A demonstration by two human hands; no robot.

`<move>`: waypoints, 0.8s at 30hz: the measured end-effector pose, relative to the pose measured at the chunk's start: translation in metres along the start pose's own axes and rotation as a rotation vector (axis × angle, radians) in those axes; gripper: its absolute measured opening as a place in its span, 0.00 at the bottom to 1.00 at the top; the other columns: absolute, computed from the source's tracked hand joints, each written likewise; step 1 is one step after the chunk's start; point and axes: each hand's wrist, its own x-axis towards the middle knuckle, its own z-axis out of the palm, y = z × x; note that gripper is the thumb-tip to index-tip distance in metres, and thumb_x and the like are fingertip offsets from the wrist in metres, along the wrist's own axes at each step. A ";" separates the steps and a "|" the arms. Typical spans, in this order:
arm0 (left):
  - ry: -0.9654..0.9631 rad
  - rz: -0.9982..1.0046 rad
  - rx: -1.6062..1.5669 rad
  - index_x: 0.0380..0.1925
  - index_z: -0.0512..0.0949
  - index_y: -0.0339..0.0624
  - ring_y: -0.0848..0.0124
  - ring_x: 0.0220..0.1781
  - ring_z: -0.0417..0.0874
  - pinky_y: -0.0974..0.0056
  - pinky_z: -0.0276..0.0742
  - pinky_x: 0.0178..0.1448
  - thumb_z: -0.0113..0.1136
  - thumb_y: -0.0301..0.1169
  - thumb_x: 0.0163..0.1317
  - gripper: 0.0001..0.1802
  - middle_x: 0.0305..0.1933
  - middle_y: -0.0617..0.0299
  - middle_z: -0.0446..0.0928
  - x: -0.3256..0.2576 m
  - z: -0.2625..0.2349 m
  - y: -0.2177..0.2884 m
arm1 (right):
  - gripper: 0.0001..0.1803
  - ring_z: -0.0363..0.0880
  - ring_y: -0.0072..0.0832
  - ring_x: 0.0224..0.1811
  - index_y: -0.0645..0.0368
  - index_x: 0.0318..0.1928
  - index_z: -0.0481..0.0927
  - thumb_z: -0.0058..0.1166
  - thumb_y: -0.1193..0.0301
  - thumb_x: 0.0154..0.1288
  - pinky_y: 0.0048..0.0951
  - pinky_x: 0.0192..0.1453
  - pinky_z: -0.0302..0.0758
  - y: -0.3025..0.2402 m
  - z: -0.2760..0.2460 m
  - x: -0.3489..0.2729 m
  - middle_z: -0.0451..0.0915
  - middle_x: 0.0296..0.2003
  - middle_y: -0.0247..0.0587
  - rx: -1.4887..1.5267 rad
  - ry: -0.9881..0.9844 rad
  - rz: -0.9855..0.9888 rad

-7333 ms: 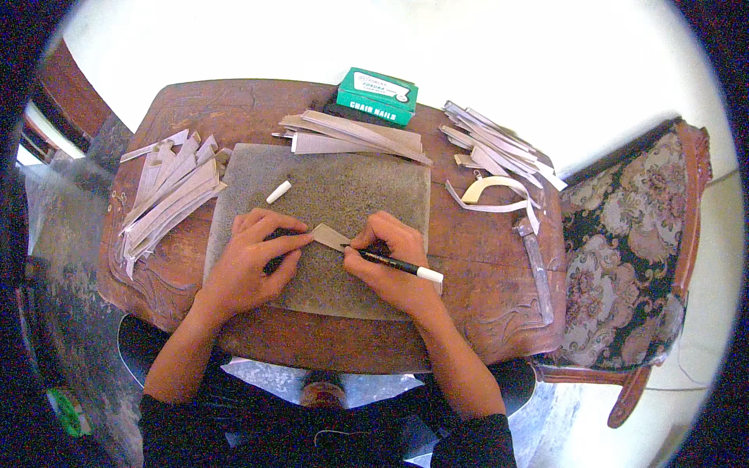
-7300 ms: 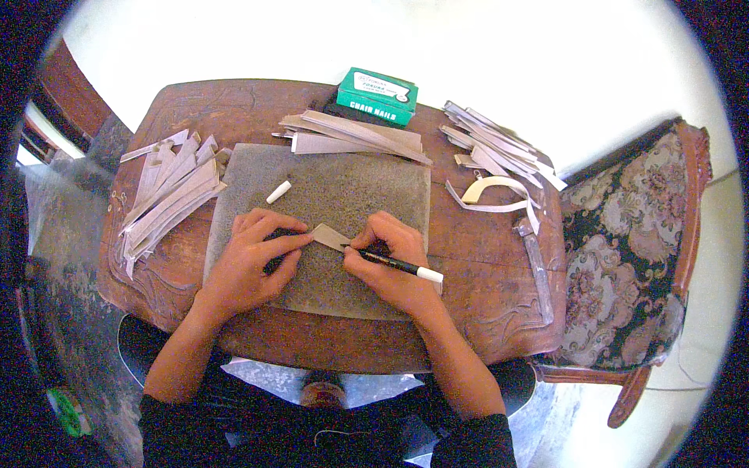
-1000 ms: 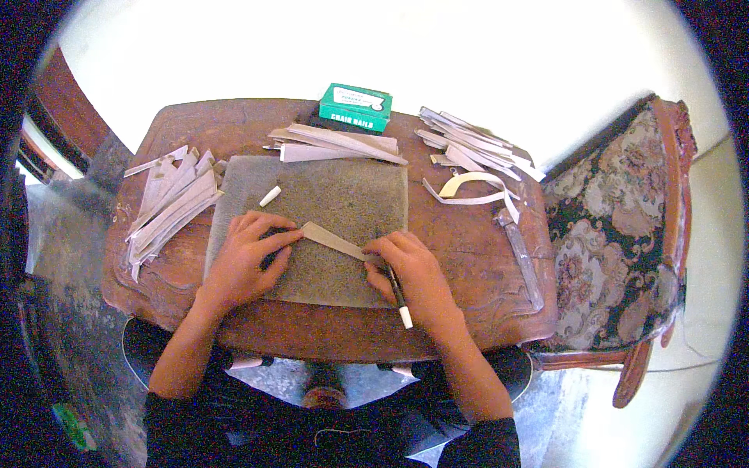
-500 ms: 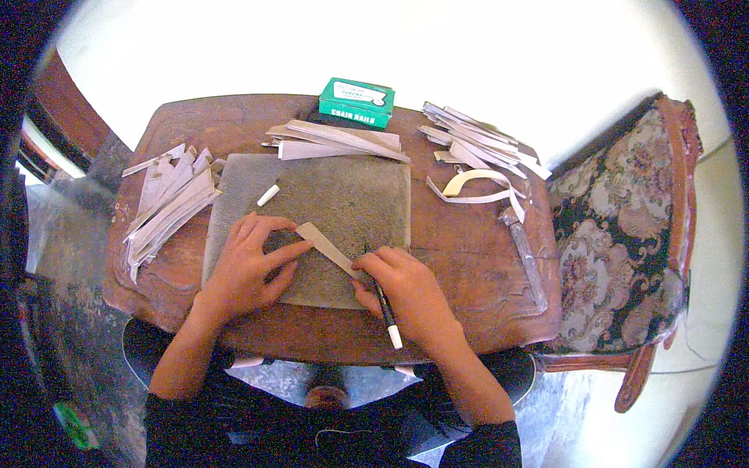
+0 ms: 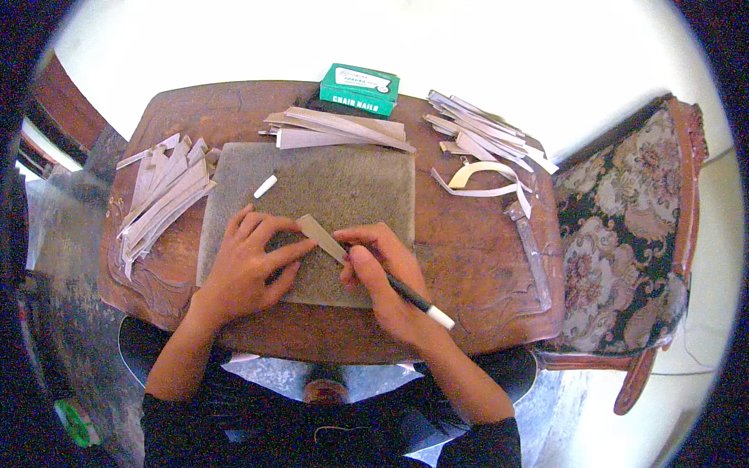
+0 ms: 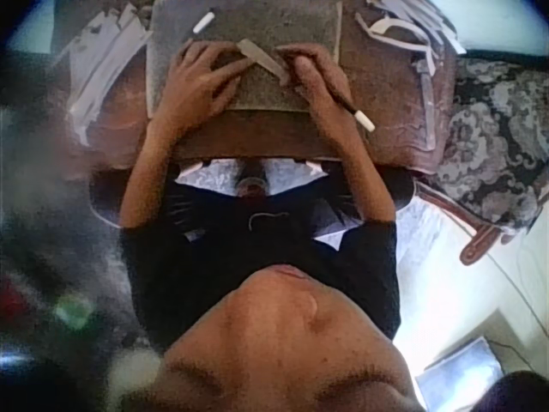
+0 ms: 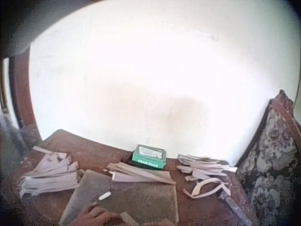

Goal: The person sits on the floor at a wooden table and uses a black marker to draw lines on small rectangular paper pieces. They repeatedly pick up pieces, mark them, and place them back on the table.

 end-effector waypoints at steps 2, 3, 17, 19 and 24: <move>0.007 -0.003 -0.008 0.55 0.85 0.58 0.54 0.63 0.75 0.37 0.60 0.76 0.67 0.32 0.58 0.22 0.58 0.60 0.77 0.000 0.000 -0.001 | 0.11 0.81 0.23 0.40 0.60 0.48 0.81 0.61 0.66 0.72 0.27 0.44 0.78 0.003 0.004 0.006 0.82 0.42 0.39 0.026 0.068 0.076; 0.011 -0.006 -0.013 0.55 0.85 0.58 0.54 0.63 0.75 0.37 0.60 0.76 0.67 0.32 0.58 0.22 0.58 0.60 0.77 0.000 0.000 -0.001 | 0.10 0.81 0.23 0.41 0.60 0.46 0.81 0.63 0.69 0.69 0.26 0.45 0.78 0.009 -0.001 0.007 0.82 0.42 0.39 -0.044 0.048 0.064; 0.040 -0.037 -0.041 0.52 0.85 0.50 0.57 0.62 0.76 0.41 0.61 0.76 0.67 0.34 0.60 0.18 0.57 0.60 0.78 -0.001 0.001 -0.004 | 0.10 0.81 0.24 0.32 0.60 0.30 0.78 0.70 0.76 0.53 0.27 0.36 0.77 0.027 -0.010 0.007 0.81 0.31 0.38 -0.427 0.114 -0.200; 0.027 -0.058 -0.061 0.52 0.86 0.51 0.55 0.63 0.76 0.40 0.61 0.77 0.69 0.32 0.58 0.20 0.58 0.60 0.79 0.000 0.000 -0.003 | 0.11 0.81 0.26 0.31 0.61 0.29 0.77 0.70 0.76 0.53 0.28 0.36 0.76 0.030 -0.011 0.008 0.80 0.29 0.39 -0.437 0.120 -0.225; 0.024 -0.057 -0.057 0.52 0.86 0.51 0.55 0.64 0.76 0.40 0.61 0.77 0.69 0.31 0.58 0.20 0.57 0.60 0.79 0.001 -0.002 -0.002 | 0.12 0.80 0.29 0.28 0.61 0.28 0.76 0.70 0.75 0.51 0.29 0.34 0.75 0.029 -0.011 0.010 0.78 0.27 0.40 -0.471 0.115 -0.220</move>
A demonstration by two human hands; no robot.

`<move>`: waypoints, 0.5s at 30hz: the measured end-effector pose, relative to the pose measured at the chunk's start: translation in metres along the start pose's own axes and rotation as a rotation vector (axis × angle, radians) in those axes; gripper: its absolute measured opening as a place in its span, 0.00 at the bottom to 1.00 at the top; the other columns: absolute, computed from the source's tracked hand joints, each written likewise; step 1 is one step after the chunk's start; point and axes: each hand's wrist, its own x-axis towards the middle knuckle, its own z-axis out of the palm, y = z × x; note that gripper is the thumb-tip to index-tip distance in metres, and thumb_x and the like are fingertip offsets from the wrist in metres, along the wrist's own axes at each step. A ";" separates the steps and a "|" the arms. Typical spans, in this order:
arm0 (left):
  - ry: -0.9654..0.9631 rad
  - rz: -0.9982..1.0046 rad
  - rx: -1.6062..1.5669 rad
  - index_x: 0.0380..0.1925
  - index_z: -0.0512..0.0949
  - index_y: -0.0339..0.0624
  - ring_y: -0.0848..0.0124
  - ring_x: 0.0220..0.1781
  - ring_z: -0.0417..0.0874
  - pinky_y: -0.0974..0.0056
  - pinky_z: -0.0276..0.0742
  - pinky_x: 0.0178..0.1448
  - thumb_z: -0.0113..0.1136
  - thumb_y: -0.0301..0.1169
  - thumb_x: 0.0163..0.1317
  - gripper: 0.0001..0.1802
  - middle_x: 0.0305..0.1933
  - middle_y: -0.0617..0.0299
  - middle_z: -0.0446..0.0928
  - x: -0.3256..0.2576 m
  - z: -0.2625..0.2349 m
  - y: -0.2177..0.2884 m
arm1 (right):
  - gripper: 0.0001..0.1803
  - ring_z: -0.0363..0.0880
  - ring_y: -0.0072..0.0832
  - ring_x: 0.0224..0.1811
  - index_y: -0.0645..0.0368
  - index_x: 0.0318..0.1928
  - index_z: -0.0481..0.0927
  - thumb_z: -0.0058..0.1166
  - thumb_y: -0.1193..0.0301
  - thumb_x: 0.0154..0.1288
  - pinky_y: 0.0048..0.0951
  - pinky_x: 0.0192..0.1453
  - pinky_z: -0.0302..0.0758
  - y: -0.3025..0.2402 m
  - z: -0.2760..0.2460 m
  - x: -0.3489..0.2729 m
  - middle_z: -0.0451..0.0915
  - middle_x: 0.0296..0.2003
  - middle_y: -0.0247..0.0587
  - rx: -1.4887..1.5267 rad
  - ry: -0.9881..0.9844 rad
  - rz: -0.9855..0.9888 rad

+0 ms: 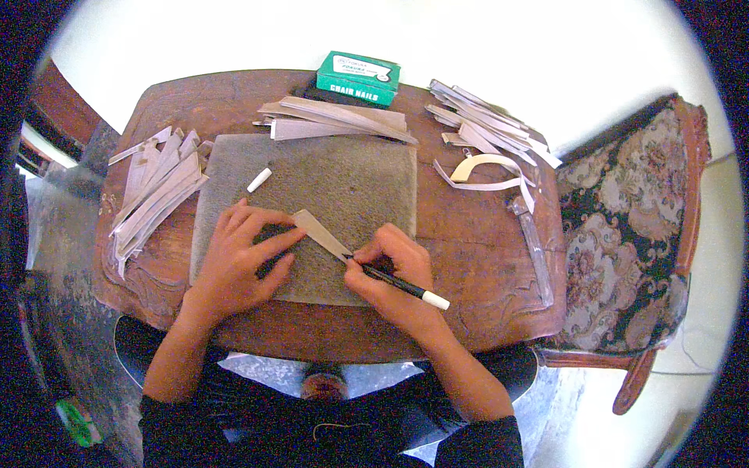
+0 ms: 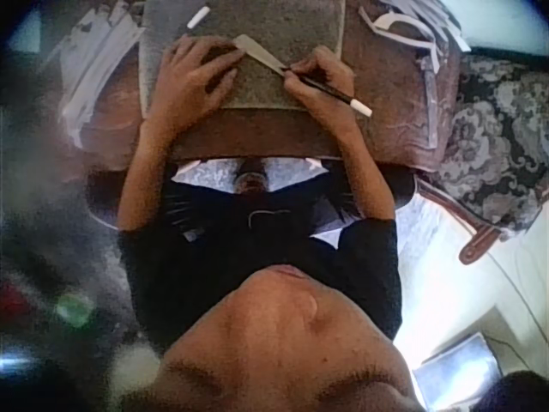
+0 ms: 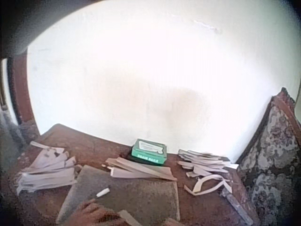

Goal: The person sits on the floor at a wooden table and uses a black marker to draw lines on small rectangular paper pieces. They repeatedly pick up pieces, mark them, and place them back on the table.

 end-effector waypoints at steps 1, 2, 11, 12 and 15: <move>0.000 0.001 0.001 0.52 0.86 0.51 0.55 0.64 0.76 0.40 0.61 0.77 0.69 0.31 0.57 0.20 0.57 0.60 0.79 0.000 0.000 0.000 | 0.12 0.79 0.29 0.28 0.61 0.28 0.76 0.70 0.74 0.51 0.29 0.33 0.75 0.000 0.000 0.000 0.78 0.27 0.40 -0.002 0.001 -0.004; -0.002 -0.001 -0.003 0.52 0.86 0.51 0.55 0.64 0.76 0.40 0.61 0.77 0.69 0.31 0.57 0.20 0.57 0.60 0.79 0.000 0.000 0.000 | 0.12 0.79 0.29 0.28 0.61 0.27 0.76 0.70 0.74 0.51 0.30 0.33 0.75 0.000 0.001 0.000 0.78 0.27 0.40 -0.004 0.001 -0.007; 0.004 0.000 -0.005 0.53 0.85 0.51 0.55 0.63 0.77 0.40 0.61 0.76 0.69 0.31 0.57 0.20 0.57 0.60 0.79 0.001 0.000 0.000 | 0.12 0.78 0.29 0.27 0.61 0.27 0.76 0.70 0.75 0.52 0.30 0.32 0.73 0.006 0.002 0.000 0.78 0.27 0.40 0.032 0.028 -0.071; 0.008 0.003 -0.003 0.52 0.86 0.51 0.55 0.63 0.77 0.40 0.62 0.76 0.69 0.31 0.57 0.20 0.57 0.60 0.79 0.001 0.000 0.000 | 0.12 0.78 0.29 0.27 0.61 0.27 0.76 0.70 0.75 0.52 0.30 0.32 0.73 0.005 0.001 0.000 0.78 0.27 0.40 0.030 0.026 -0.071; 0.012 0.002 -0.008 0.52 0.86 0.51 0.55 0.63 0.77 0.40 0.62 0.76 0.69 0.31 0.58 0.20 0.56 0.60 0.79 0.001 0.000 0.000 | 0.11 0.78 0.29 0.27 0.61 0.27 0.76 0.69 0.76 0.51 0.29 0.32 0.73 0.003 0.001 0.000 0.78 0.27 0.40 0.018 0.016 -0.062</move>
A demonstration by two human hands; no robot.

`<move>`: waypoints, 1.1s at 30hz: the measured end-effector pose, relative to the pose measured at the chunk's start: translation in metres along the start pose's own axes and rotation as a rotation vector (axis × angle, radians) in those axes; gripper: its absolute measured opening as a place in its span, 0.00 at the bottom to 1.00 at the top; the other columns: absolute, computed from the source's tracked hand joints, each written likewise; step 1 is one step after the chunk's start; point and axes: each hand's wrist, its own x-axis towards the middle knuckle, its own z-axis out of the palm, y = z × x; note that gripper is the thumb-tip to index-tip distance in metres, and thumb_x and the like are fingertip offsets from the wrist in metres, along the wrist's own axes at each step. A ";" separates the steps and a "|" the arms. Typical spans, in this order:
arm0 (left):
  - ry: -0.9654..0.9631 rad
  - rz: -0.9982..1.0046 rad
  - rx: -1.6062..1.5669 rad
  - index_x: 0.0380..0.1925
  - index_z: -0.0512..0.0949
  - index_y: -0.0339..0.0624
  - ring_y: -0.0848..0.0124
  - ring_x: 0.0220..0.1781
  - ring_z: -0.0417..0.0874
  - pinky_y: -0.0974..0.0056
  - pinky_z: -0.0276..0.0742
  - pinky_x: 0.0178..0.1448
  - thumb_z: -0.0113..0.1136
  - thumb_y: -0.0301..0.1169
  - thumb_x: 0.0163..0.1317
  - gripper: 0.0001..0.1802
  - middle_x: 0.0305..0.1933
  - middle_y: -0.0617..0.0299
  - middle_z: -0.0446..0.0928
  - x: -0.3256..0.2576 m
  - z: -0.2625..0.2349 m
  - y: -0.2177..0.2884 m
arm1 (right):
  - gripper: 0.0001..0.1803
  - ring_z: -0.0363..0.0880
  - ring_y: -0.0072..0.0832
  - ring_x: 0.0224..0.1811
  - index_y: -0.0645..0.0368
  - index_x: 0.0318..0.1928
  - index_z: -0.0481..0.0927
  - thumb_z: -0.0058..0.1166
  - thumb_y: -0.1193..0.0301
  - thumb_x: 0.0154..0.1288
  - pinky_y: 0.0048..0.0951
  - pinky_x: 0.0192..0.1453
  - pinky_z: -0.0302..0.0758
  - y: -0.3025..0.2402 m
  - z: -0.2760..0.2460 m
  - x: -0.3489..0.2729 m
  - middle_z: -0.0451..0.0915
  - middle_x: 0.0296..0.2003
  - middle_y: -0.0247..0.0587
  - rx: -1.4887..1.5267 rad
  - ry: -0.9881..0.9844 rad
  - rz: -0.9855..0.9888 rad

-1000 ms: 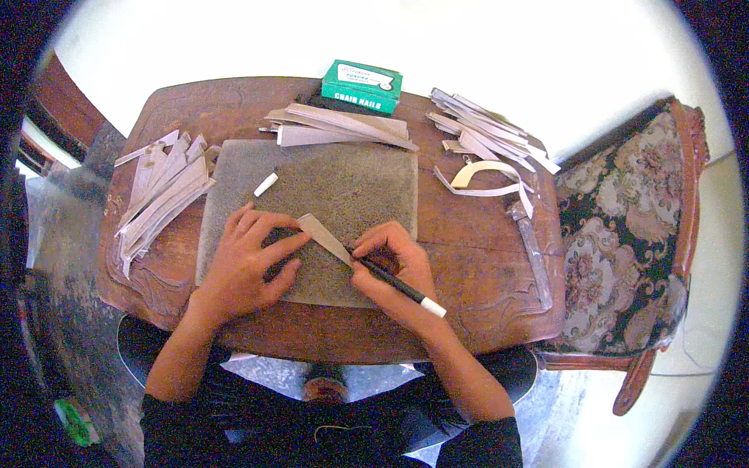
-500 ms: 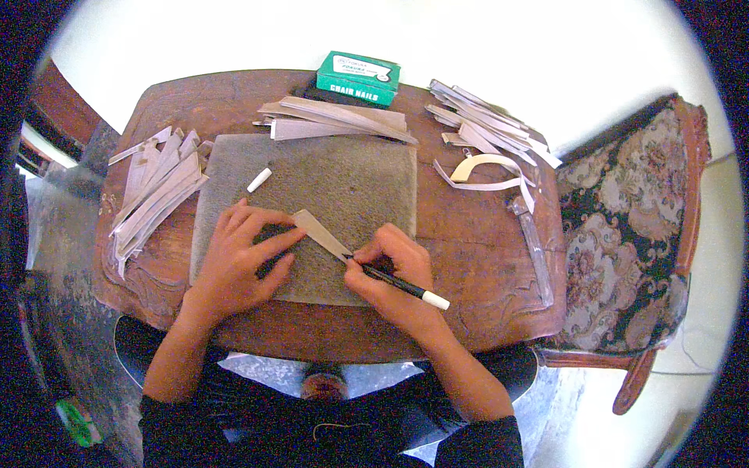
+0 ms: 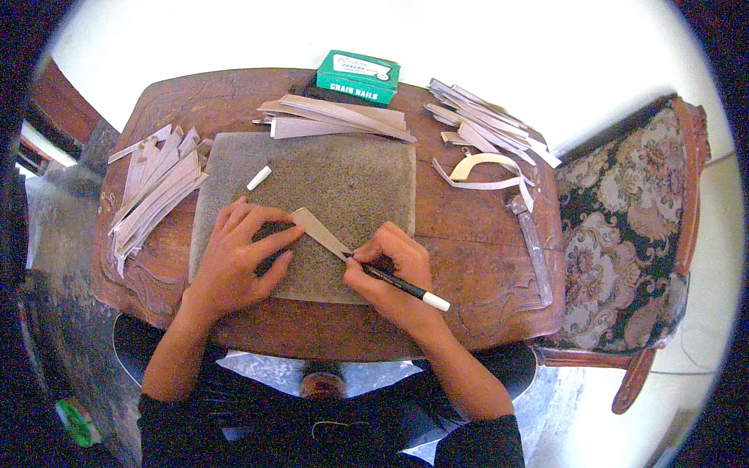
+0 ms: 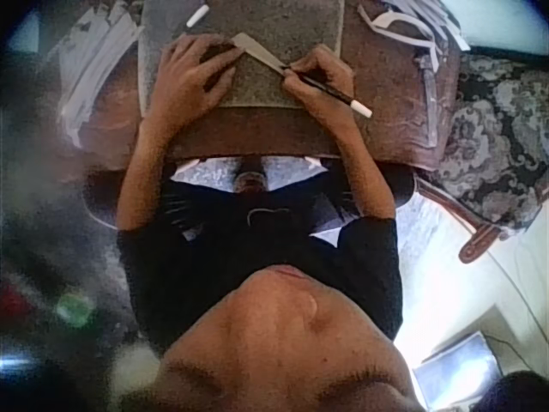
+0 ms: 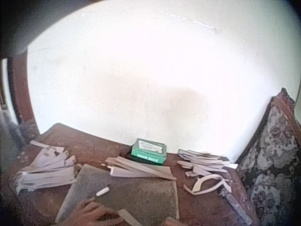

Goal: The person sits on the floor at a wooden table and uses a black marker to draw lines on small rectangular paper pieces. They repeatedly pick up pieces, mark them, and place them back on the table.

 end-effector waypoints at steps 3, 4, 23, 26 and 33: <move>0.000 -0.002 -0.004 0.51 0.86 0.51 0.55 0.63 0.77 0.40 0.62 0.76 0.69 0.30 0.57 0.19 0.56 0.60 0.80 0.000 0.000 0.000 | 0.11 0.79 0.29 0.27 0.61 0.27 0.76 0.69 0.75 0.52 0.30 0.32 0.74 0.000 -0.001 0.000 0.78 0.27 0.40 -0.019 -0.015 0.023; 0.000 -0.002 -0.004 0.51 0.86 0.51 0.55 0.63 0.77 0.40 0.62 0.76 0.69 0.30 0.57 0.19 0.56 0.60 0.80 0.000 0.000 0.000 | 0.11 0.79 0.29 0.28 0.61 0.27 0.76 0.69 0.75 0.52 0.30 0.32 0.74 0.000 -0.001 0.000 0.78 0.27 0.40 -0.023 -0.023 0.032; 0.007 0.002 0.002 0.51 0.86 0.50 0.55 0.63 0.77 0.42 0.62 0.76 0.69 0.30 0.57 0.20 0.56 0.59 0.80 0.000 0.000 0.000 | 0.13 0.77 0.31 0.27 0.61 0.26 0.75 0.70 0.74 0.50 0.31 0.32 0.73 0.000 -0.001 0.002 0.76 0.26 0.40 -0.013 -0.033 0.047; 0.004 -0.001 0.000 0.51 0.86 0.50 0.55 0.63 0.77 0.41 0.62 0.76 0.69 0.30 0.57 0.20 0.56 0.59 0.80 0.000 0.001 0.000 | 0.13 0.78 0.31 0.27 0.61 0.26 0.75 0.70 0.74 0.50 0.31 0.32 0.73 -0.001 -0.001 0.002 0.76 0.26 0.40 -0.010 -0.034 0.069; 0.003 -0.004 -0.004 0.51 0.87 0.50 0.55 0.62 0.77 0.41 0.62 0.76 0.69 0.30 0.57 0.19 0.56 0.59 0.80 0.001 0.000 0.001 | 0.12 0.79 0.31 0.28 0.61 0.26 0.75 0.69 0.74 0.50 0.31 0.33 0.74 -0.002 -0.001 0.002 0.77 0.26 0.41 -0.007 -0.039 0.082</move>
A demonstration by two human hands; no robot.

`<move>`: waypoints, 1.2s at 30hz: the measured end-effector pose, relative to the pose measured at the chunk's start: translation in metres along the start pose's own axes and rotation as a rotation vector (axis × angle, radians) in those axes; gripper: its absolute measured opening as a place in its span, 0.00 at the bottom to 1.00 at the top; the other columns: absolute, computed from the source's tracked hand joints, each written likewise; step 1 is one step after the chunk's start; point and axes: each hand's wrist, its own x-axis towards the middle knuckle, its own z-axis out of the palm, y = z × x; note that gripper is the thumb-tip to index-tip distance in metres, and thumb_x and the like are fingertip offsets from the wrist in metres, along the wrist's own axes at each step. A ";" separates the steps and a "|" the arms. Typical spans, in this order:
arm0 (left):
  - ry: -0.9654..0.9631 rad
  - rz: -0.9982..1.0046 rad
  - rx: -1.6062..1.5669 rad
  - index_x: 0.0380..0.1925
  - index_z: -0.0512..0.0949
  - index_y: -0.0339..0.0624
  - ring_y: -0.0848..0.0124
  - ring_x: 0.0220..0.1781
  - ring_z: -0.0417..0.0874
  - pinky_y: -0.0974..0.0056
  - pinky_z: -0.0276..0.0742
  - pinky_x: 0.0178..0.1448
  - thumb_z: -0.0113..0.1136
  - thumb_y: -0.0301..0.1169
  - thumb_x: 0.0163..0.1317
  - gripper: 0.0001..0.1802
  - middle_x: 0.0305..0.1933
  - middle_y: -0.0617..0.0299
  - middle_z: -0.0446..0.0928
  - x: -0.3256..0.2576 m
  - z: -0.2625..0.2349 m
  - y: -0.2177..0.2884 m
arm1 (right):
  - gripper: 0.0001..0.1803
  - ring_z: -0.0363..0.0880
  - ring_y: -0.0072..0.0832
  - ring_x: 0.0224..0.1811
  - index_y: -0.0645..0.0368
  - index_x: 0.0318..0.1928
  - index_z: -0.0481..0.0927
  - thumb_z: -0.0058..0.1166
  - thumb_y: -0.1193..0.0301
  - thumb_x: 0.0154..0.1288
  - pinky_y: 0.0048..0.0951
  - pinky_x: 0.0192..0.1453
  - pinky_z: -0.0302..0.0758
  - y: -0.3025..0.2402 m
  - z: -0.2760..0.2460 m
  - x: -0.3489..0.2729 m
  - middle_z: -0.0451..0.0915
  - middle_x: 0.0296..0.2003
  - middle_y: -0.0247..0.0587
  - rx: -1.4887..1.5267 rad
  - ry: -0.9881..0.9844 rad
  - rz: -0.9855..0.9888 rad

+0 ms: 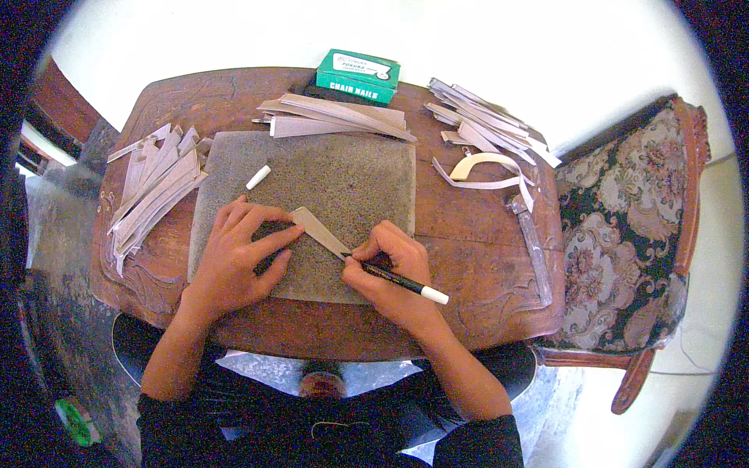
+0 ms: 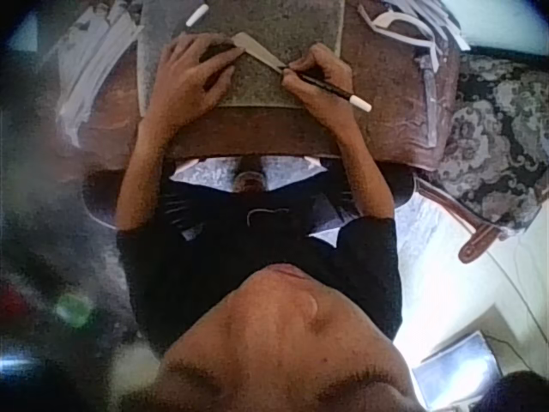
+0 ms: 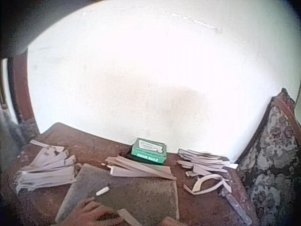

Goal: The person sits on the floor at a wooden table and uses a black marker to draw lines on small rectangular paper pieces. They repeatedly pick up pieces, mark them, and place them back on the table.

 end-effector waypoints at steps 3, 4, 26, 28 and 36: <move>0.004 0.002 -0.001 0.51 0.87 0.50 0.55 0.62 0.77 0.41 0.62 0.76 0.69 0.30 0.57 0.19 0.56 0.59 0.80 -0.001 0.001 -0.001 | 0.12 0.78 0.31 0.27 0.61 0.26 0.75 0.69 0.74 0.51 0.31 0.32 0.73 0.000 0.000 0.000 0.76 0.26 0.40 -0.008 -0.003 -0.014; 0.005 0.003 0.001 0.51 0.86 0.51 0.55 0.62 0.77 0.41 0.62 0.76 0.69 0.30 0.57 0.19 0.56 0.59 0.80 -0.001 0.001 -0.001 | 0.12 0.78 0.31 0.27 0.61 0.26 0.75 0.69 0.74 0.51 0.31 0.32 0.73 0.000 0.000 0.000 0.76 0.26 0.40 -0.011 -0.006 -0.018; 0.002 0.002 0.003 0.51 0.86 0.50 0.55 0.63 0.77 0.39 0.62 0.76 0.69 0.29 0.57 0.20 0.56 0.59 0.80 -0.001 0.001 -0.001 | 0.11 0.75 0.29 0.27 0.60 0.27 0.76 0.69 0.75 0.52 0.30 0.32 0.71 0.001 0.001 0.000 0.74 0.26 0.39 -0.020 -0.007 -0.041; -0.002 -0.002 -0.001 0.51 0.86 0.50 0.54 0.63 0.77 0.39 0.62 0.76 0.69 0.29 0.57 0.20 0.56 0.59 0.80 -0.001 0.000 -0.001 | 0.11 0.75 0.29 0.27 0.60 0.27 0.76 0.69 0.75 0.52 0.30 0.32 0.72 0.001 0.001 0.000 0.74 0.26 0.39 -0.017 -0.010 -0.038; 0.001 0.016 0.020 0.50 0.86 0.50 0.55 0.62 0.76 0.44 0.64 0.73 0.69 0.30 0.57 0.19 0.56 0.60 0.80 0.000 0.000 -0.002 | 0.12 0.78 0.29 0.28 0.60 0.28 0.76 0.70 0.75 0.51 0.29 0.33 0.73 0.003 -0.001 -0.001 0.77 0.26 0.39 0.022 0.026 -0.007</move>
